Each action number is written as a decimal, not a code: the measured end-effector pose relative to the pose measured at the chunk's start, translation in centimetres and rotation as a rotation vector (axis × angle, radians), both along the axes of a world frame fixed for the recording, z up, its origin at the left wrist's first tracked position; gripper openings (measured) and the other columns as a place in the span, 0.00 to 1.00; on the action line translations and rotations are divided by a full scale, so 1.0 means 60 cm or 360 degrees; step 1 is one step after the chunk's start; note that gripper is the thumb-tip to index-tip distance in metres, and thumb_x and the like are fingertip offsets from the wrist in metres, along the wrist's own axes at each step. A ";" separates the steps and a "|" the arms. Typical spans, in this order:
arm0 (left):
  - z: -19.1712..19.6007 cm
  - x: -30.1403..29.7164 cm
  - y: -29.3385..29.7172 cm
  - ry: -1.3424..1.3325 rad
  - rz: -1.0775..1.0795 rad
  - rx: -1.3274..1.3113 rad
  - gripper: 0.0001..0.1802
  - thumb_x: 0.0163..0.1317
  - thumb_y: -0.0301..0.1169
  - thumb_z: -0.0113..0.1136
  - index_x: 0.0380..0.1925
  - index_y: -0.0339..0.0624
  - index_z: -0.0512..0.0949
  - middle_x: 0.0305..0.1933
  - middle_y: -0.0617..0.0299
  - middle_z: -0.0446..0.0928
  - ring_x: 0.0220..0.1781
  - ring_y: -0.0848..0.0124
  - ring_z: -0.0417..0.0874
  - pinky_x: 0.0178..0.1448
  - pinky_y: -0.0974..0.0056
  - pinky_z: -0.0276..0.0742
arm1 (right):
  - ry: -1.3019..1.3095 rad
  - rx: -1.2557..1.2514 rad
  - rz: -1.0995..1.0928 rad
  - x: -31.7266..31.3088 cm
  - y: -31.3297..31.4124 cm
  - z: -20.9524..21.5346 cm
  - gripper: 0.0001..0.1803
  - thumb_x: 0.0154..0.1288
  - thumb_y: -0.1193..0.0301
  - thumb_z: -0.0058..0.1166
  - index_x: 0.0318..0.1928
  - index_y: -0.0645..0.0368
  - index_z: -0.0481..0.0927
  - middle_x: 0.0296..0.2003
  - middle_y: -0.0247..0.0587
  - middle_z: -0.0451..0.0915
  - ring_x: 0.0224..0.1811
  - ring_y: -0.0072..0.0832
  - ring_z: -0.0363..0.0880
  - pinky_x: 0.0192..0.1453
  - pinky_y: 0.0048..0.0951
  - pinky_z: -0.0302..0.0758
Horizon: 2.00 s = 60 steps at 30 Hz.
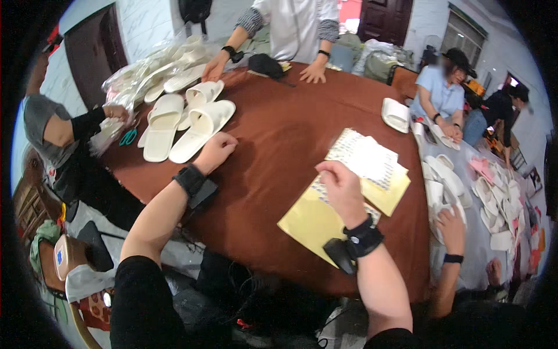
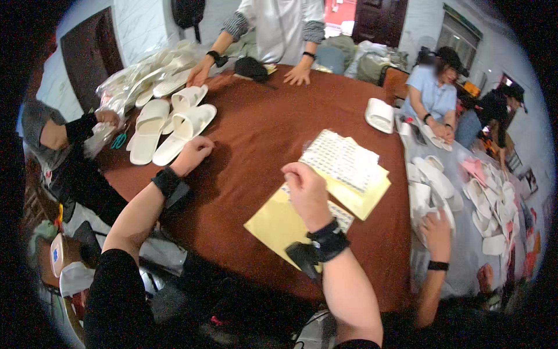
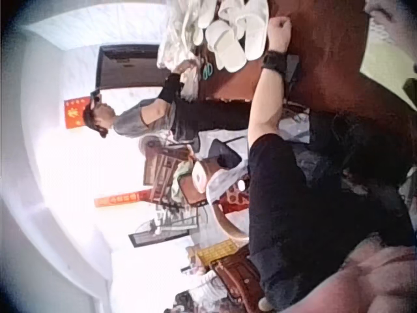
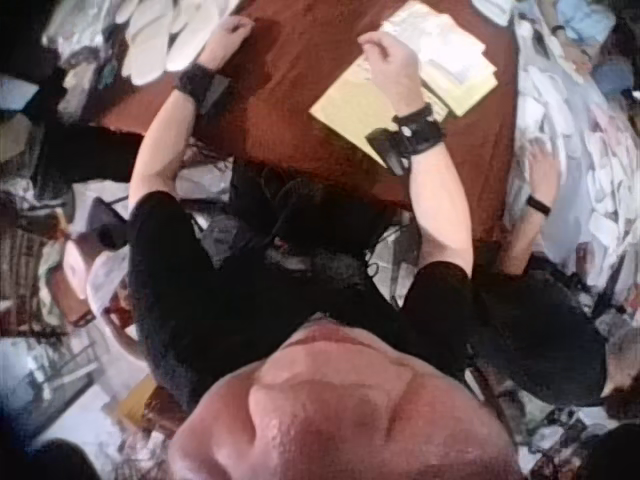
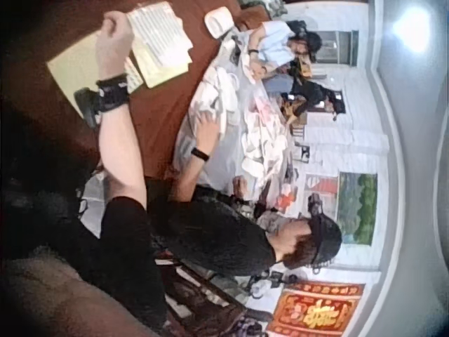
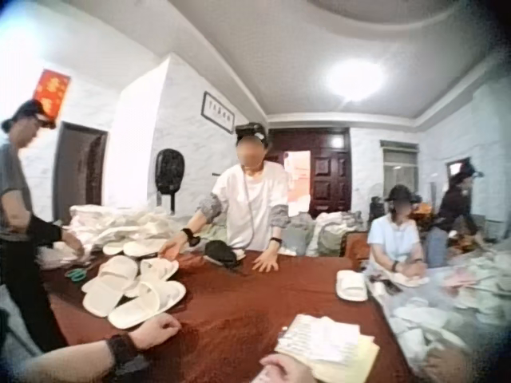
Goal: Applying adhesive size labels to the inside of slippers during manufacturing.
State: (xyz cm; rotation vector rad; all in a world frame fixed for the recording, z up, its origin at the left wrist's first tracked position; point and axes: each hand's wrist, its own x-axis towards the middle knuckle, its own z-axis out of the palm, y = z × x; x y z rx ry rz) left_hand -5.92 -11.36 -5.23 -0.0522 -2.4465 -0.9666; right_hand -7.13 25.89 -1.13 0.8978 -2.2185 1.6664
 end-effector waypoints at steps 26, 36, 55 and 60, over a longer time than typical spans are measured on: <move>0.018 0.197 -0.288 -0.0416 0.1026 -0.0306 0.36 0.58 0.57 0.62 0.52 0.35 0.77 0.50 0.38 0.81 0.55 0.45 0.82 0.59 0.50 0.75 | -0.0075 -0.0024 -0.0118 -0.005 0.013 0.021 0.07 0.67 0.74 0.53 0.40 0.63 0.83 0.35 0.50 0.85 0.37 0.40 0.85 0.43 0.36 0.79; 0.031 0.127 -0.288 -0.0973 0.1233 -0.0390 0.49 0.47 0.64 0.62 0.65 0.44 0.73 0.68 0.41 0.70 0.71 0.43 0.67 0.74 0.46 0.58 | -0.0054 0.0017 -0.0158 -0.011 0.014 0.016 0.07 0.67 0.74 0.53 0.40 0.63 0.83 0.32 0.49 0.85 0.34 0.39 0.84 0.40 0.35 0.78; 0.061 -0.003 -0.210 -0.0593 0.0517 -0.0881 0.29 0.63 0.47 0.58 0.62 0.48 0.76 0.55 0.42 0.81 0.61 0.51 0.80 0.68 0.58 0.70 | -0.0067 0.0036 -0.0054 0.002 0.006 0.011 0.07 0.66 0.76 0.53 0.41 0.64 0.83 0.36 0.51 0.85 0.37 0.41 0.85 0.42 0.35 0.80; 0.057 -0.032 -0.228 -0.0889 0.0537 -0.0681 0.31 0.64 0.53 0.53 0.65 0.56 0.73 0.66 0.41 0.70 0.61 0.42 0.77 0.64 0.50 0.74 | -0.0031 0.0044 -0.0058 0.004 0.005 0.010 0.07 0.67 0.76 0.54 0.41 0.65 0.83 0.28 0.38 0.83 0.27 0.20 0.76 0.34 0.25 0.73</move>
